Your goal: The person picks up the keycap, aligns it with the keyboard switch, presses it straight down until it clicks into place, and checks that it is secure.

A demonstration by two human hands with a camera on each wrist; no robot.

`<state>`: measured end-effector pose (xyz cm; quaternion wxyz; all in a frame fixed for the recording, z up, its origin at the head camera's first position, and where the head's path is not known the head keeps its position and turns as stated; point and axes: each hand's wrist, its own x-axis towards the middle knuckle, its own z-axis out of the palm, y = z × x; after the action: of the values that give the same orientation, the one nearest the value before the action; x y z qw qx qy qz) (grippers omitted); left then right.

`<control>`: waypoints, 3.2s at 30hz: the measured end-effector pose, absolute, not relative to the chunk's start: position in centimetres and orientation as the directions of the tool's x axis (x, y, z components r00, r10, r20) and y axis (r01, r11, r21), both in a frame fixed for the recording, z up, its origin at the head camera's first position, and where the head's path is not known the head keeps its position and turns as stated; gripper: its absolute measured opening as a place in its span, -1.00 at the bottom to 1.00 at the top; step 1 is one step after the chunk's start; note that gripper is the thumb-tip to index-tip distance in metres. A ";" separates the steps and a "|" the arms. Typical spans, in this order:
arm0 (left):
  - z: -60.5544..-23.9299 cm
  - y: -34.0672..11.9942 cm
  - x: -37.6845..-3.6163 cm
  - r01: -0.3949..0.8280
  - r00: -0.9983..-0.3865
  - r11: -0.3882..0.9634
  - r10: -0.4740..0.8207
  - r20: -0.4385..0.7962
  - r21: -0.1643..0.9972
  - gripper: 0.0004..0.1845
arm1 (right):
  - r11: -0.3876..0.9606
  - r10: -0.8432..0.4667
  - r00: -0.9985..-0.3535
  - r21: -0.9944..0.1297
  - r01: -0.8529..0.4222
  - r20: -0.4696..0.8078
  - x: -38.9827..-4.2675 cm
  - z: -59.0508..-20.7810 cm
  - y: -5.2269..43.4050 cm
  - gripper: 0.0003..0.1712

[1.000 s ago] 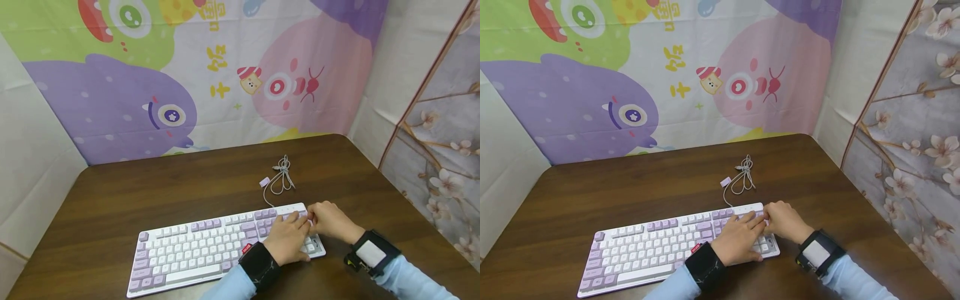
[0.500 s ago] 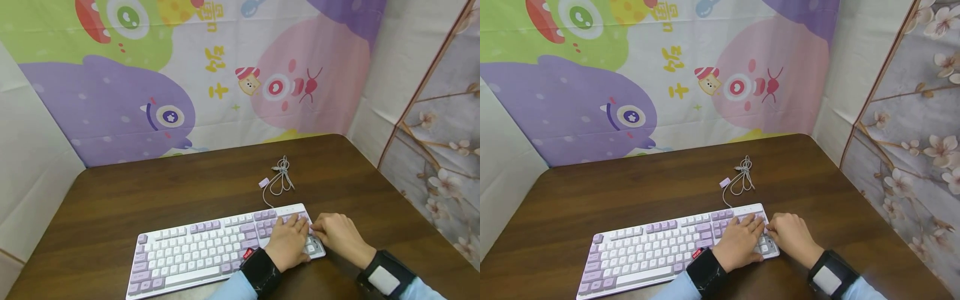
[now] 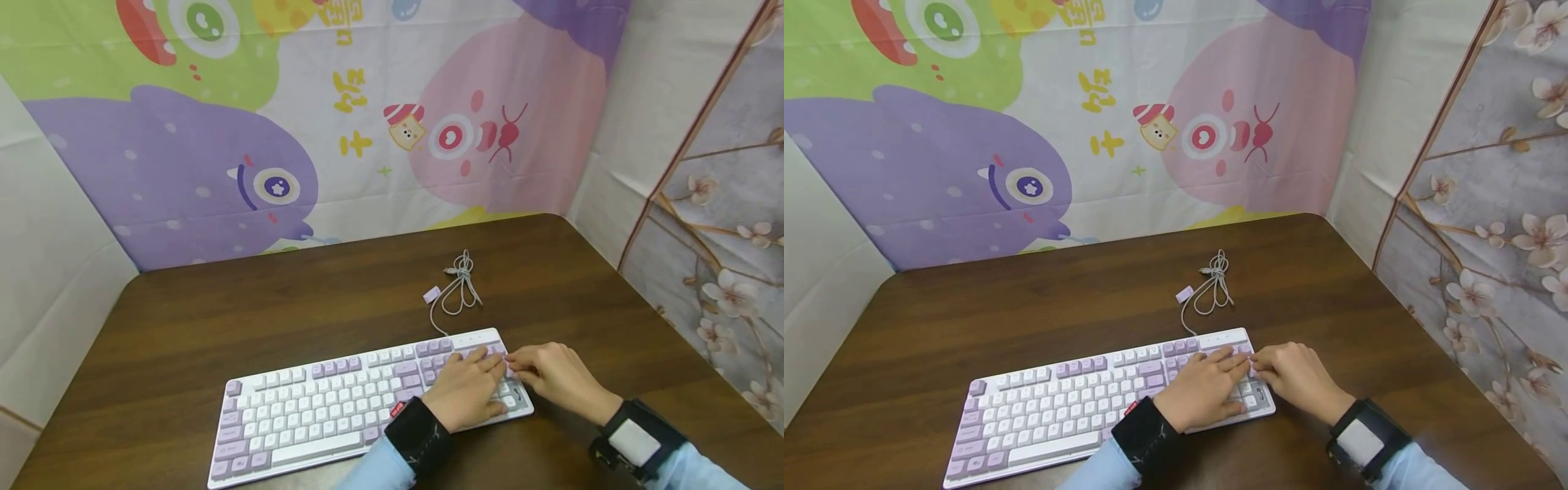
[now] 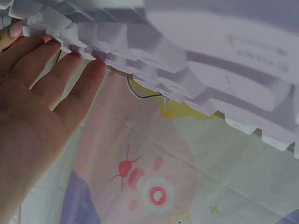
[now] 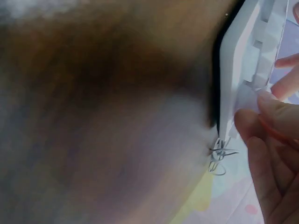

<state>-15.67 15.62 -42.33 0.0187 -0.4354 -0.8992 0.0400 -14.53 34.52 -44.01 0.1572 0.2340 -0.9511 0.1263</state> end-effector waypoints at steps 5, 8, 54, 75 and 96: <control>-42.3 15.9 -15.6 0.775 -0.630 0.626 0.776 -0.033 -0.081 -0.33 | 0.845 -0.426 -0.801 -0.132 -0.519 0.421 -14.4 -44.4 34.7 -0.79; -42.3 16.1 -15.4 0.772 -0.636 0.630 0.770 -0.062 -0.088 -0.31 | 0.845 -0.430 -0.777 -0.097 -0.526 0.459 -14.3 -44.6 34.6 -0.79; -42.3 14.6 -15.6 0.745 -0.657 0.650 0.754 0.004 -0.149 -0.45 | 0.820 -0.423 -0.677 -0.064 -0.569 0.602 -14.6 -45.9 33.3 -0.81; -41.9 13.3 -15.2 0.706 -0.695 0.679 0.718 -0.017 -0.202 -0.41 | 0.854 -0.487 -0.787 0.016 -0.520 0.379 -14.5 -43.7 30.5 -0.78; -40.3 -11.1 -8.9 0.042 -0.999 0.996 0.041 0.017 0.074 0.04 | 0.901 -0.418 -0.889 -0.036 -0.431 0.188 -19.9 -39.6 27.9 -0.86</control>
<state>-8.90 -11.13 -40.27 0.0077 -0.0209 -0.9991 -0.0372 -19.91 27.95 -39.55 0.0880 0.2186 -0.9711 0.0384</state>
